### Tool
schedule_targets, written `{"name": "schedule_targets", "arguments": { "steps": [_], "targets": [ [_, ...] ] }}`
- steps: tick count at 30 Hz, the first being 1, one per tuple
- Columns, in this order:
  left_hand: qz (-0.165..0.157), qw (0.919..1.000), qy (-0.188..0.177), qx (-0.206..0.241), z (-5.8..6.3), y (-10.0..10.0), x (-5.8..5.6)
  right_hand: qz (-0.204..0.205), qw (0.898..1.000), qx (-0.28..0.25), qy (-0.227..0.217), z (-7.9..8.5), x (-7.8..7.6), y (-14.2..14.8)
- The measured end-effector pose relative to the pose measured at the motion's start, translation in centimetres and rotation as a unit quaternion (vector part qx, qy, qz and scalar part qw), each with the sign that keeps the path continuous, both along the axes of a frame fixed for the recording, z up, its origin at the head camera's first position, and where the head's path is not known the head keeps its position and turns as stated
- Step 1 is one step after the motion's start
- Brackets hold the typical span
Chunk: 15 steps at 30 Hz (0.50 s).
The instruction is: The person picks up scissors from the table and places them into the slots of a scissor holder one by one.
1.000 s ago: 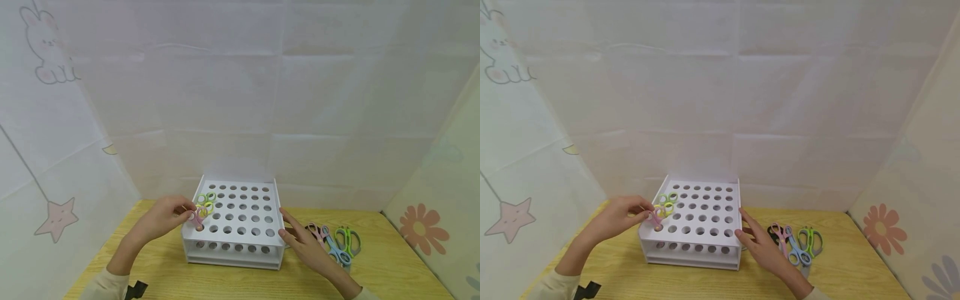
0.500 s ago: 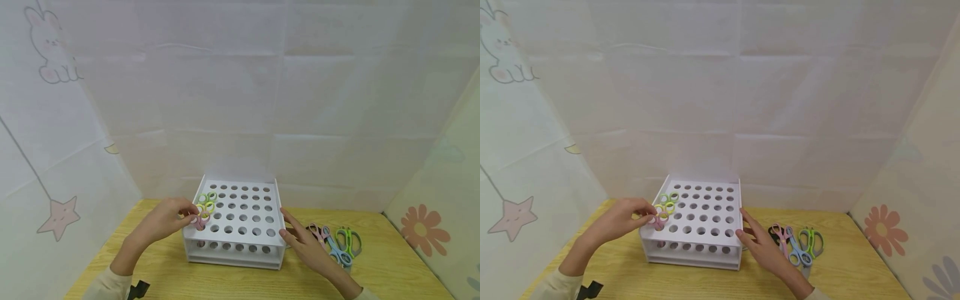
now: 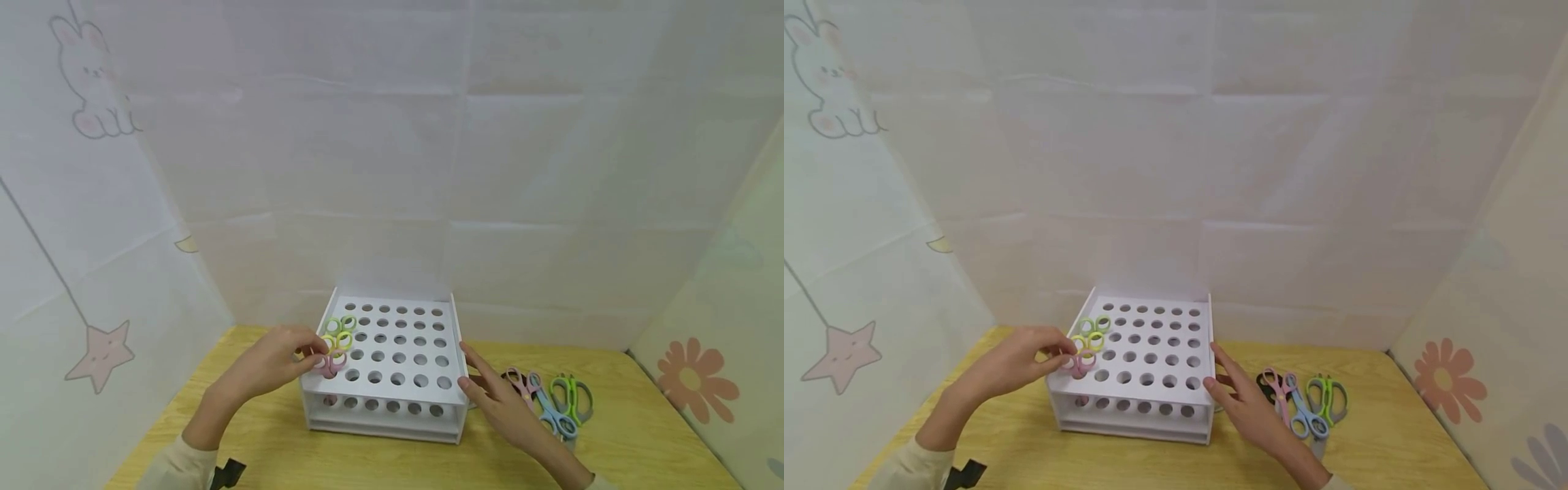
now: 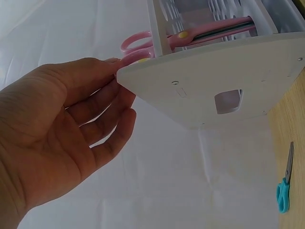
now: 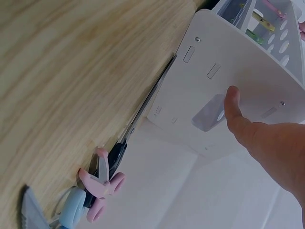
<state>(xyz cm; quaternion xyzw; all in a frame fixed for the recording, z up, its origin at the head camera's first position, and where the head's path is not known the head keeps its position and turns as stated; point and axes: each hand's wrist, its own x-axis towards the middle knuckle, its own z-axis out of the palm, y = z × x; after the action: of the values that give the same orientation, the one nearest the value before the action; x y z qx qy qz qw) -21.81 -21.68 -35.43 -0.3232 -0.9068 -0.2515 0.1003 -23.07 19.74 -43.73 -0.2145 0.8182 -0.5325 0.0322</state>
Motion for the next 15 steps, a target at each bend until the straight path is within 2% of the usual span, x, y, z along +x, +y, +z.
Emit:
{"name": "schedule_targets", "arguments": {
  "steps": [8,11,15],
  "targets": [
    [0.02,0.9995,-0.025,0.0,0.2,-0.1,0.5,-0.006,1.0,0.008,-0.004,-0.3,0.1,0.1],
    [0.039,0.9991,-0.017,0.005,0.1,-0.5,0.2,-0.002,1.0,0.007,-0.002,-0.2,0.0,0.1],
    [0.057,0.9977,0.007,0.035,0.1,-1.6,-0.5,0.005,1.0,0.005,-0.002,0.0,-0.1,0.1]
  ]
}}
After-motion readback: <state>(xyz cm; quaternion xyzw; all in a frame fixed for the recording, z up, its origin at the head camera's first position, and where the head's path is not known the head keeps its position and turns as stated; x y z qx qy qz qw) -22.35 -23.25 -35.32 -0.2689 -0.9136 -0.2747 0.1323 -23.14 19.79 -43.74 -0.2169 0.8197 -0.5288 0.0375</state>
